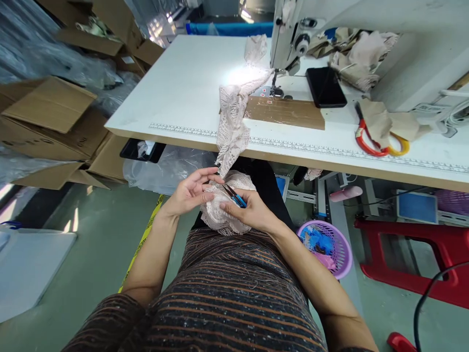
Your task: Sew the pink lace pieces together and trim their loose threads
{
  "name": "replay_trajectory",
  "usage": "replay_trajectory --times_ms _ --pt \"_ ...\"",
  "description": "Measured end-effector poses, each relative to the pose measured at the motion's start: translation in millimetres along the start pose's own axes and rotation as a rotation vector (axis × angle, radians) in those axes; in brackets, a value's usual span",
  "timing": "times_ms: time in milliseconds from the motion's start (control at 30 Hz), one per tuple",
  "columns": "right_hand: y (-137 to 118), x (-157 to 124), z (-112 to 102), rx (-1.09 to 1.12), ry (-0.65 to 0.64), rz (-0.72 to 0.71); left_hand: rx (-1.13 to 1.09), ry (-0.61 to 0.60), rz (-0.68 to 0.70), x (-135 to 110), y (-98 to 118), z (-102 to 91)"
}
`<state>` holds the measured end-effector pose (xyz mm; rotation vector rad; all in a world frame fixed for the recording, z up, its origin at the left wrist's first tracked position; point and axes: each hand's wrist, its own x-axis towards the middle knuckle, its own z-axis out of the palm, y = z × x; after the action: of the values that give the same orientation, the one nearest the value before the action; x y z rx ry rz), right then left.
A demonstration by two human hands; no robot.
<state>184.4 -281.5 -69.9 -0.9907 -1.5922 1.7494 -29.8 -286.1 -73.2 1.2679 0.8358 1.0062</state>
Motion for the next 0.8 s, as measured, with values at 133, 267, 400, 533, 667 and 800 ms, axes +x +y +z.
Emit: replay_trajectory --times_ms 133,267,400,533,667,800 --pt "1 -13 -1 0.042 0.009 0.038 0.084 -0.143 -0.123 2 10 -2.5" --pt "16 -20 -10 -0.075 0.104 0.048 0.245 -0.086 -0.108 13 9 -2.3" --pt "34 -20 -28 -0.553 0.405 -0.042 0.615 0.190 0.023 28 -1 -3.6" --pt "37 -16 -38 -0.724 0.574 -0.184 0.718 0.424 0.142 34 -7 2.6" --pt "24 -8 -35 -0.575 0.534 -0.270 0.725 0.542 0.217 38 -11 16.1" --pt "9 -2 -26 -0.473 0.506 -0.321 0.841 0.577 0.177 45 -18 21.3"
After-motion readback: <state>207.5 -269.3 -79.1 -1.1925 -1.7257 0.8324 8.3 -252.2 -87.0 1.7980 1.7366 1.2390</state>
